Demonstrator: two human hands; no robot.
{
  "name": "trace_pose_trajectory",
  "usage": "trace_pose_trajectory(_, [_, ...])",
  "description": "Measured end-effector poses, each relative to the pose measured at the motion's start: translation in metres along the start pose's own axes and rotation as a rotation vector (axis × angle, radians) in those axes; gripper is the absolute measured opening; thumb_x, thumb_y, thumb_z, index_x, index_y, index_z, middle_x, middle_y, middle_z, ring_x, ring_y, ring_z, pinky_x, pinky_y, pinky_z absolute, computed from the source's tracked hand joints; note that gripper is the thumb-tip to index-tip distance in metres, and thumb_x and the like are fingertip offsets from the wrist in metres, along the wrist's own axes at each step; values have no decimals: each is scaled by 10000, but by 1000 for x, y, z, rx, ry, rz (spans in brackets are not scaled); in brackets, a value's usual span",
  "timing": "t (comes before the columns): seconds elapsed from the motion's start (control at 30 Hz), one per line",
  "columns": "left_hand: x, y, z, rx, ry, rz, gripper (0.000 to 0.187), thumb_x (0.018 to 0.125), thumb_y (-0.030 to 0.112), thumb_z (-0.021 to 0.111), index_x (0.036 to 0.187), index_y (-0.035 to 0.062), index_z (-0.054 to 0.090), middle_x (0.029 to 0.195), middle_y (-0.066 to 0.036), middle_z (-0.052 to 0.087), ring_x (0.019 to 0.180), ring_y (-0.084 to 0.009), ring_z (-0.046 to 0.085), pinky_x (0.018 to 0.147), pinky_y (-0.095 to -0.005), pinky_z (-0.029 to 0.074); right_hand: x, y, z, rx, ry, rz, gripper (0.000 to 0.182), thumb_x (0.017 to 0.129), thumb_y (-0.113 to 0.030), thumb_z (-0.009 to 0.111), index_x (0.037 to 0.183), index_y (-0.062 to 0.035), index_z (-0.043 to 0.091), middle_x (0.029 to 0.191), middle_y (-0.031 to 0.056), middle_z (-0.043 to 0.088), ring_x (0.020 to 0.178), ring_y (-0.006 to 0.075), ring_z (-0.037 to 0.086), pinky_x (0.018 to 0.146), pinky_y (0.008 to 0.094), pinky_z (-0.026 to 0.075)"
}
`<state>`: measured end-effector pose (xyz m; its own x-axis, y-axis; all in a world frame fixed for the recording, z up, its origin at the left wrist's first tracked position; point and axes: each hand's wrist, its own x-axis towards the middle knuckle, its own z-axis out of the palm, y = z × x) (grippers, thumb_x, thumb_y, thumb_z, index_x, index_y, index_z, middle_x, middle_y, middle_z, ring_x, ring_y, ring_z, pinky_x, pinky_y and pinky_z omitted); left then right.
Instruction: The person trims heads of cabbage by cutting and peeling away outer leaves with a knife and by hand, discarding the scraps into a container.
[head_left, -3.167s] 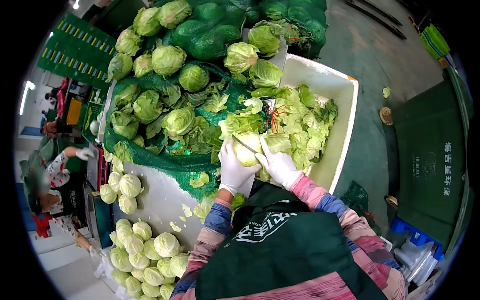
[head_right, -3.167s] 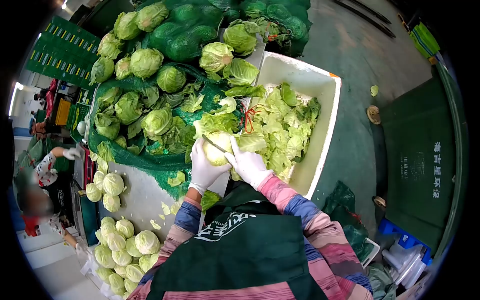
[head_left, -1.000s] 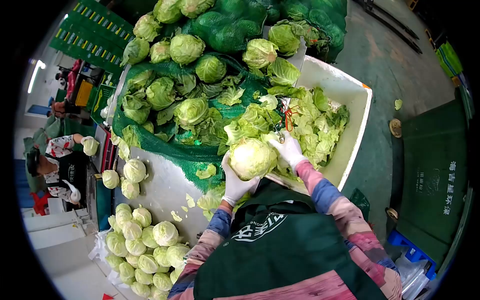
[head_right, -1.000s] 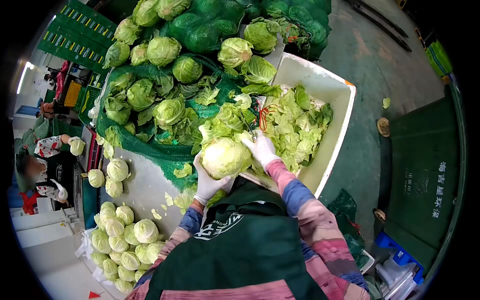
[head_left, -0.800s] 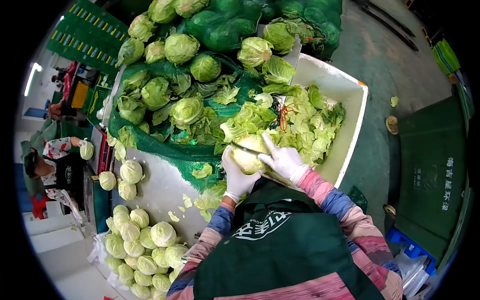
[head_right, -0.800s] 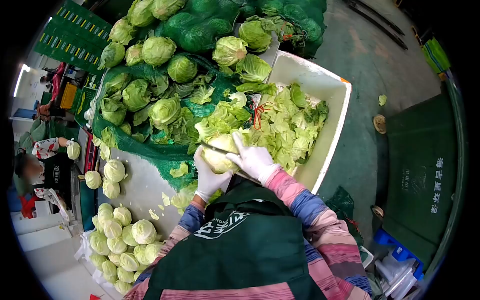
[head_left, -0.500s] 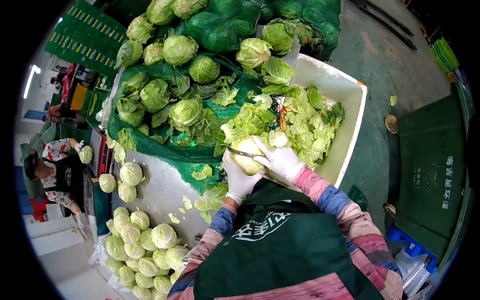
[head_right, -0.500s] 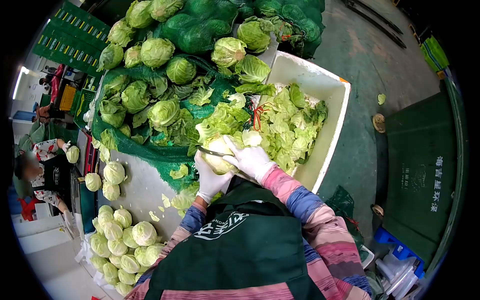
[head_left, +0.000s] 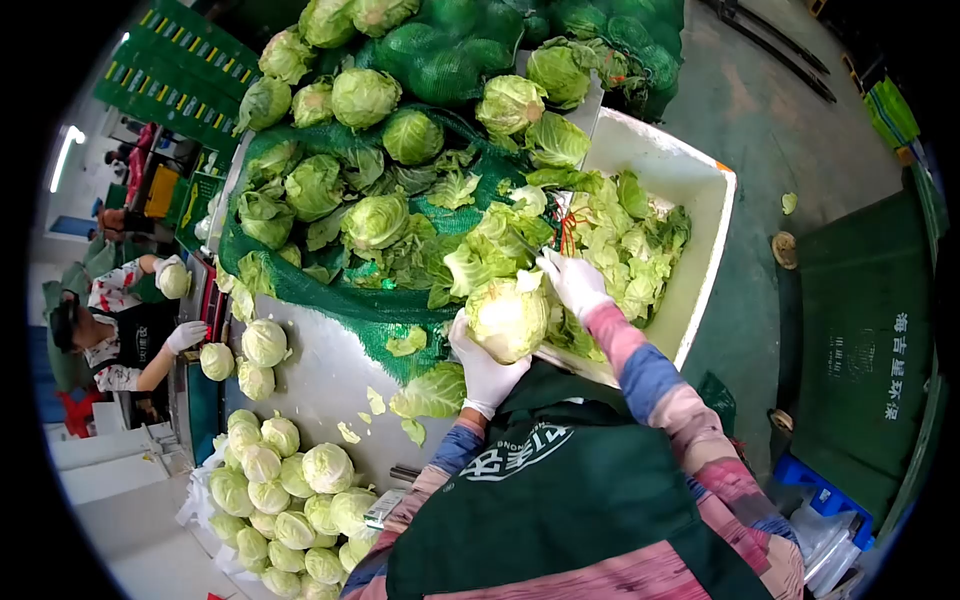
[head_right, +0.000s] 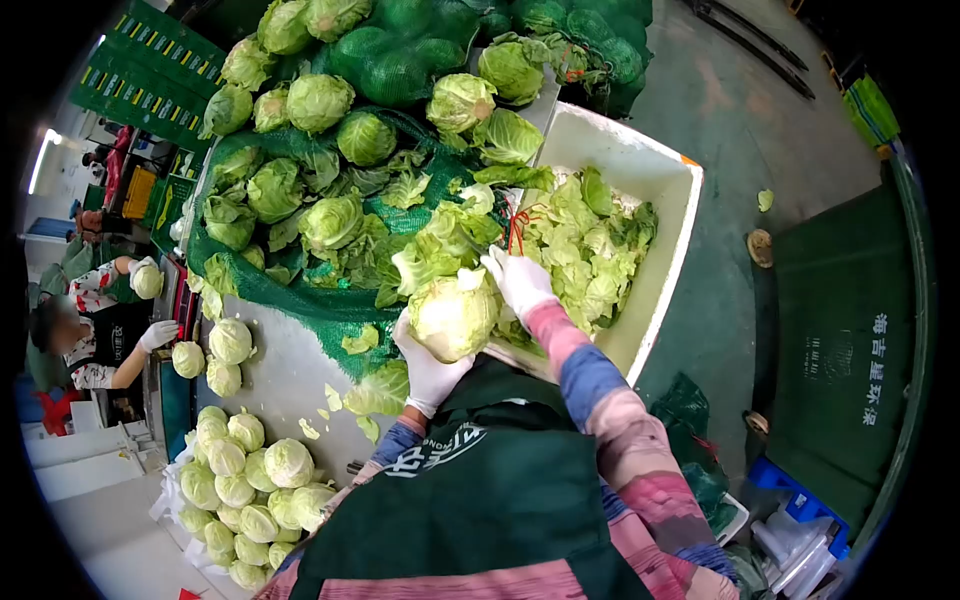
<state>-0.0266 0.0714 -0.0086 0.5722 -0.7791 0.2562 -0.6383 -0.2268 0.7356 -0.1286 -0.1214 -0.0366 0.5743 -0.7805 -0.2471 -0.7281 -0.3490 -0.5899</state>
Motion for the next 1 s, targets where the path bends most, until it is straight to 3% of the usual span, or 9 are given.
trace_pose_trajectory(0.13, [5, -9, 0, -123, -36, -152, 1071, 520, 265, 833, 1341, -31, 211, 1272, -204, 323, 1228, -364, 320, 1073, -454, 261, -34, -27, -6, 155, 179, -268, 547, 945, -506, 444, 1346, -136, 491, 809, 176, 668, 739, 369, 642, 692, 441, 509])
trace_pose_trajectory(0.23, [12, -5, -5, -82, -80, -193, 1083, 523, 266, 828, 1349, -42, 199, 1286, -210, 316, 1228, -371, 323, 1076, -457, 260, -50, -51, -38, -162, -227, -213, 619, 944, -548, 406, 1425, -159, 381, 744, 179, 655, 679, 367, 637, 610, 455, 509])
trace_pose_trajectory(0.37, [11, -4, -3, -22, -75, -134, 1085, 531, 285, 823, 1358, -40, 199, 1308, -221, 315, 1236, -383, 313, 1082, -462, 247, -43, -49, -30, -218, -239, -212, 616, 951, -556, 369, 1440, -182, 353, 752, 184, 659, 676, 365, 639, 582, 463, 505])
trace_pose_trajectory(0.57, [20, -5, -3, -44, -74, -128, 1062, 533, 294, 822, 1355, -22, 230, 1328, -219, 315, 1254, -387, 301, 1082, -467, 243, -10, -34, -27, -53, -211, -306, 501, 975, -486, 348, 1293, -149, 537, 916, 203, 666, 870, 373, 629, 790, 448, 489])
trace_pose_trajectory(0.63, [18, -4, -5, -38, -88, -138, 1050, 534, 291, 822, 1354, -13, 241, 1337, -218, 312, 1256, -388, 301, 1081, -469, 245, 7, -23, -27, -65, -333, -60, 506, 944, -543, 398, 1168, -165, 649, 938, 216, 659, 917, 379, 616, 812, 446, 476])
trace_pose_trajectory(0.7, [11, -9, -11, -64, -118, 69, 1051, 539, 275, 823, 1363, 13, 225, 1350, -216, 305, 1265, -399, 293, 1088, -475, 232, 17, 19, -10, 33, -244, -6, 523, 936, -560, 406, 1061, -137, 687, 918, 213, 666, 901, 386, 625, 804, 446, 483])
trace_pose_trajectory(0.77, [2, -2, -25, -57, -145, 22, 1044, 549, 221, 817, 1370, 32, 201, 1339, -210, 314, 1268, -365, 332, 1089, -452, 271, 6, 12, -17, -69, -271, -14, 511, 947, -537, 407, 1119, -124, 654, 884, 210, 669, 884, 385, 631, 787, 457, 484])
trace_pose_trajectory(0.83, [13, 1, -32, -444, -204, -265, 1075, 560, 222, 837, 1360, 7, 152, 1301, -191, 339, 1238, -294, 403, 1070, -402, 340, -2, -7, -16, -96, -224, 6, 557, 951, -562, 359, 1201, -125, 595, 891, 197, 673, 825, 376, 643, 719, 461, 499])
trace_pose_trajectory(1.0, [17, -25, -28, -269, -269, -219, 1093, 554, 185, 838, 1375, 3, 140, 1302, -187, 335, 1229, -288, 406, 1068, -384, 348, -55, -52, -21, -99, -57, -335, 582, 957, -543, 375, 1408, -176, 403, 716, 184, 648, 648, 372, 630, 604, 456, 502])
